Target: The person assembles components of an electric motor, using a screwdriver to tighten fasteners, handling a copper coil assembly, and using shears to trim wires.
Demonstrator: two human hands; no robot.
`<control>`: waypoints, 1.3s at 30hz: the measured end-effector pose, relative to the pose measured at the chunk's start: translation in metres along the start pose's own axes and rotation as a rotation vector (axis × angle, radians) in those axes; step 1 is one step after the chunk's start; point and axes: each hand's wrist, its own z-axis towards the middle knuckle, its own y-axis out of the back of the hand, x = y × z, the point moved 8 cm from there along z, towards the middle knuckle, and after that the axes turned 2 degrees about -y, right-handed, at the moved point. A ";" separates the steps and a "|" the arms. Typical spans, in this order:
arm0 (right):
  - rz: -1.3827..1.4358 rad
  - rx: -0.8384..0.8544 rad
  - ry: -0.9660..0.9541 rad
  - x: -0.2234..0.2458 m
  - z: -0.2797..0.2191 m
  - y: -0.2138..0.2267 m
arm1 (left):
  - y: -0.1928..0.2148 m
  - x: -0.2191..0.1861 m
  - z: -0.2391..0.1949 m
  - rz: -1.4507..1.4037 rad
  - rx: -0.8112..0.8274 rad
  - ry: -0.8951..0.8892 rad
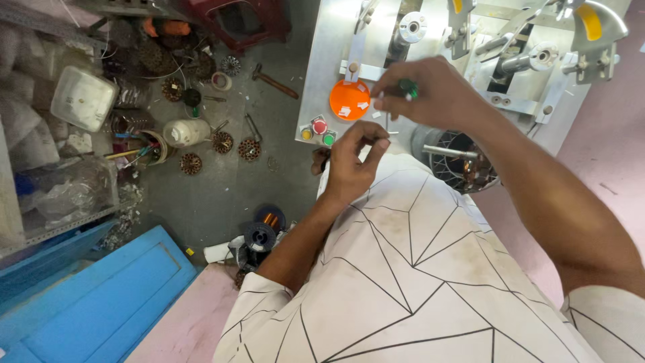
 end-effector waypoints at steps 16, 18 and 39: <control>0.111 -0.736 -0.129 -0.030 -0.194 0.042 | -0.133 -0.070 0.030 0.045 0.431 -0.310; 0.183 -0.793 -0.161 -0.041 -0.206 0.032 | -0.142 -0.063 0.028 0.003 0.517 -0.308; -0.118 -0.943 -0.183 -0.064 -0.219 0.008 | -0.161 0.031 0.051 -0.206 0.884 -0.272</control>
